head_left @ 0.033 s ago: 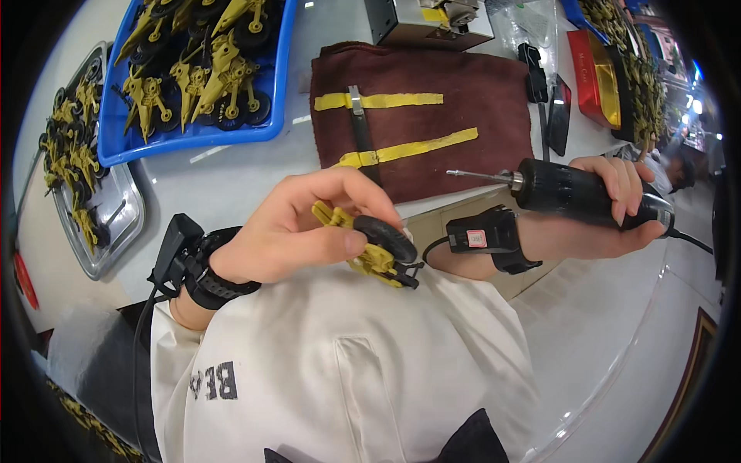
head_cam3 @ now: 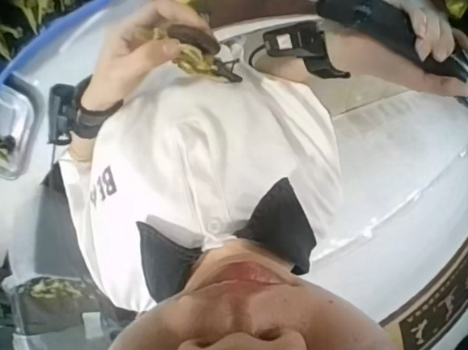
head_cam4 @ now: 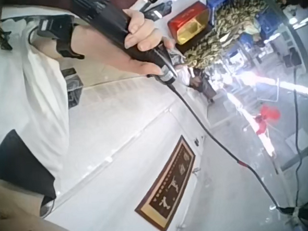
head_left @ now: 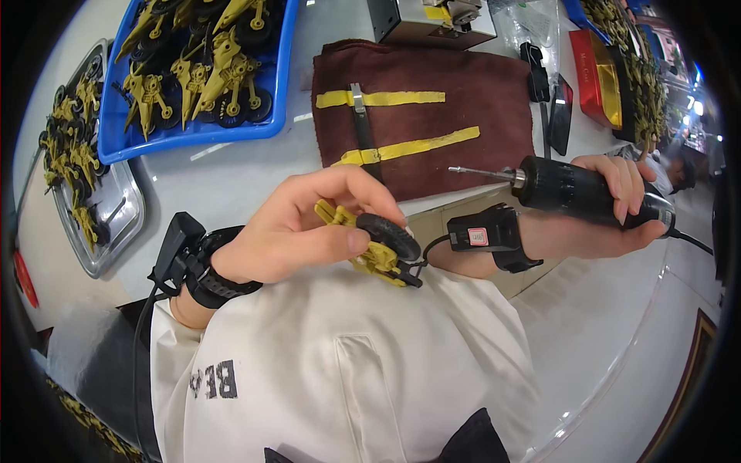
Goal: Assembling small yellow toy motorcycles using an electric screwdriver at a production workbench.
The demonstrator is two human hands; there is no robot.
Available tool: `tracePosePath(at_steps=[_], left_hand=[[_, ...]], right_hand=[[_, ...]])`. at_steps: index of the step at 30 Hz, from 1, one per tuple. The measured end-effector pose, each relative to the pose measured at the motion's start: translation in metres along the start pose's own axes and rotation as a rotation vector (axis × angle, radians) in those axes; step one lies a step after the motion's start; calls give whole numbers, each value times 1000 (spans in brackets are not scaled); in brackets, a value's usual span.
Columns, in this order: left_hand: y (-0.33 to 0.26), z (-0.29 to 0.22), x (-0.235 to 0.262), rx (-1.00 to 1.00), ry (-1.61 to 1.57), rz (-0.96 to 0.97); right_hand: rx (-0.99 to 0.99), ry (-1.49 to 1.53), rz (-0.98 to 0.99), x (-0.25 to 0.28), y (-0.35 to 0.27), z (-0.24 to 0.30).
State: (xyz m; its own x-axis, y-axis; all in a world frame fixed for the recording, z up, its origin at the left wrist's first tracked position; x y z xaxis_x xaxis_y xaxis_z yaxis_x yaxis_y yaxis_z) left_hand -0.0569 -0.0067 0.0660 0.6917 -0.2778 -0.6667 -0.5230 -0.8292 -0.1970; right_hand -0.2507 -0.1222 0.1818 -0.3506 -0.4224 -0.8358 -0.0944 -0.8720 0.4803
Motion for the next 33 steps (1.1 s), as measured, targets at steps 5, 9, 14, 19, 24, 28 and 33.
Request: tracePosePath(at_steps=[5,9,14,19,24,28,33], left_hand=[[-2,2,-4,-20,-163,-4],[-6,-5,-15,-85,-237,85],[-16,-12,-24,-273,-130,175],[-27,-37,-38,-468,-35,254],[-33,-43,-43,-523,78,311],[-28,-37,-40,-450,12,343],[-30,-40,-32,-503,57,228]], right_hand=[[-10,16,2,1,-1,-8],[14,-9,9,3,-1,-6],[8,22,-48,3,0,-10],[-20,190,-134,-5,1,-14],[-82,606,43,1,19,8],[-141,739,-35,12,26,10],[-132,639,-133,0,25,-17]])
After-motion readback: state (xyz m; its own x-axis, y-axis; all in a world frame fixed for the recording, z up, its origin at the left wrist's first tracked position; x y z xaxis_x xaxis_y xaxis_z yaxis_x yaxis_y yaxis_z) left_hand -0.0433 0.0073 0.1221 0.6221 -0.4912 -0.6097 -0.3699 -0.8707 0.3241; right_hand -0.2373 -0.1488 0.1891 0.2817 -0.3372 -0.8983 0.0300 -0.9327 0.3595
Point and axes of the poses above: each hand's wrist, its own y-axis towards the middle knuckle, its own x-axis out of the back of the hand, z = x × y, the point moved 10 cm from there along y, towards the middle knuckle, and after that the axes turned 8 degrees about x, right-handed, at the moved point
